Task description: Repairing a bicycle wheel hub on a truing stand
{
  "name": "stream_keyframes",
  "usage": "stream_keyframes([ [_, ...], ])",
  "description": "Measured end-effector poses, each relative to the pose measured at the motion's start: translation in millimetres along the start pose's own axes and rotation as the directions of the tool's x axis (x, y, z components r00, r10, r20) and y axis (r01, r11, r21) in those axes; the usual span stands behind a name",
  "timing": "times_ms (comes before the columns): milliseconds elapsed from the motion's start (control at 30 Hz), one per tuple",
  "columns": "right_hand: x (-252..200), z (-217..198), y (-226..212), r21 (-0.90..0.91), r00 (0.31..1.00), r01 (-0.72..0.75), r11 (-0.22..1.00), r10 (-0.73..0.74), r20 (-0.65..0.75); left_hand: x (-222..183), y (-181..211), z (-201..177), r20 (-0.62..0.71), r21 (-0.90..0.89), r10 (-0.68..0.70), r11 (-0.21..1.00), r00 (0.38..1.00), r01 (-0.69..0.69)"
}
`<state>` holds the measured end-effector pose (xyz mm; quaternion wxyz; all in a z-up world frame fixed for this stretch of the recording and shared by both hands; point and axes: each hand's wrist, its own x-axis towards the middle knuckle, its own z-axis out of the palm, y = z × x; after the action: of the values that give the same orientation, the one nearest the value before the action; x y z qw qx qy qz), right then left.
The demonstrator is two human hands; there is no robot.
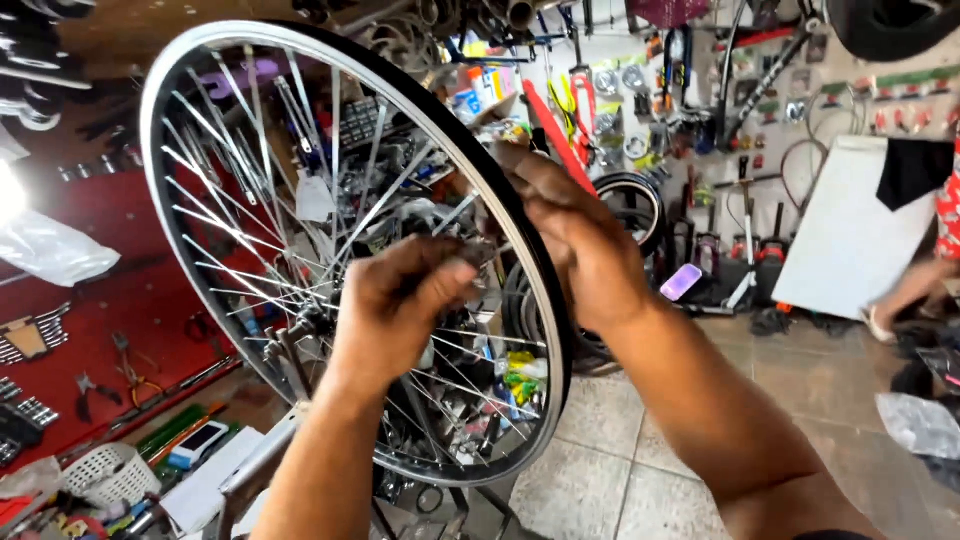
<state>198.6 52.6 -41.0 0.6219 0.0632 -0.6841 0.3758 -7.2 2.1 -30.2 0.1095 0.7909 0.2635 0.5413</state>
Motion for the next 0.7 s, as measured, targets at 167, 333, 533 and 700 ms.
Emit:
stream_keyframes([
  [167,28,7,-3,0.197,0.983,-0.038,0.980,0.001,0.184,-7,10,8,-0.131,0.196,0.437,0.891,0.890,-0.409],
  [333,12,-2,15,0.043,0.999,0.032,0.999,-0.031,-0.020,12,23,5,-0.236,0.580,0.645,0.694,0.727,-0.427],
  [533,5,-1,19,0.066,1.000,0.018,0.998,-0.017,-0.007,21,18,8,-0.231,0.498,0.558,0.772,0.797,-0.396],
  [700,4,9,13,0.149,0.997,0.055,0.987,-0.061,0.038,21,12,2,-0.169,0.415,0.519,0.809,0.838,-0.417],
])
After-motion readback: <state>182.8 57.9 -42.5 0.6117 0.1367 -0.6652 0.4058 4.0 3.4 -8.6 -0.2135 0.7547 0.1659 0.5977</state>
